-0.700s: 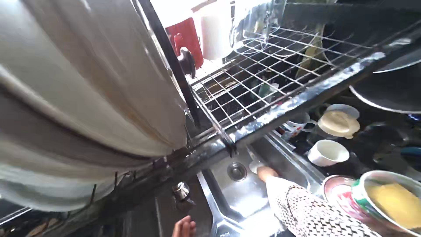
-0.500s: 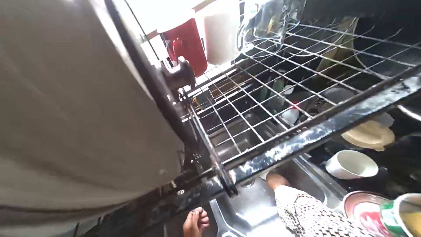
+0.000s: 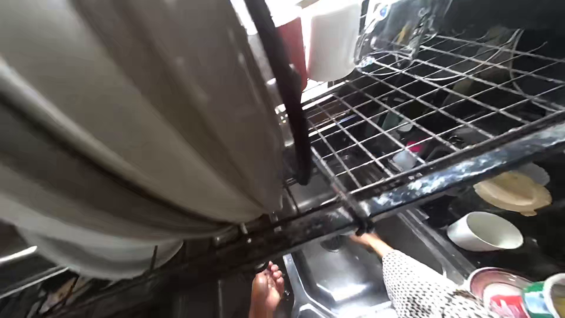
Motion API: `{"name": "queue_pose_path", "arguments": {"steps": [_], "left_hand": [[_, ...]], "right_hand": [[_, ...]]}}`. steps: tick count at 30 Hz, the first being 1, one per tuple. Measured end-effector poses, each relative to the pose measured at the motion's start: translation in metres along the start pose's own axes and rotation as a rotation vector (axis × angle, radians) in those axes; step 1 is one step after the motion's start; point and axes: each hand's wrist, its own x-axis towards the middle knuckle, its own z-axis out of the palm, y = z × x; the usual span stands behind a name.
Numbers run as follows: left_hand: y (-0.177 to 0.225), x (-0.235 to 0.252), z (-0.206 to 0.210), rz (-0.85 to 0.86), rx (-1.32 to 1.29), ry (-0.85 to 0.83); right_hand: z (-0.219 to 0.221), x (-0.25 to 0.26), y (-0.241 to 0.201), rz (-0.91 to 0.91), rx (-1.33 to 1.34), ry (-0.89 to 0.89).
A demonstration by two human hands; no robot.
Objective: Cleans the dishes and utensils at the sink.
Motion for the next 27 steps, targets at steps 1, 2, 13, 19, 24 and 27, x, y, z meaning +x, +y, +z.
{"name": "queue_pose_path", "arguments": {"steps": [1,2,13,19,24,27], "left_hand": [[0.0,0.002,0.0,-0.004,-0.027,0.004],[0.0,0.002,0.001,0.0,-0.05,0.005],[-0.043,-0.025,0.016,1.077,1.223,-0.193],[0.023,0.004,-0.014,0.677,1.212,0.095],[0.007,0.004,-0.013,0.733,1.155,0.154],[-0.028,0.004,-0.005,0.771,0.992,0.183]], "right_hand": [[0.003,-0.01,-0.011,-0.055,0.092,0.016],[0.005,-0.028,-0.024,-0.113,0.155,0.011],[0.095,-0.178,-0.11,-0.447,0.664,-0.661],[0.105,-0.184,-0.123,-0.562,0.354,-0.652],[0.114,-0.174,-0.13,-0.577,0.356,-0.536],[0.112,-0.164,-0.131,-0.704,0.056,-0.343]]}}
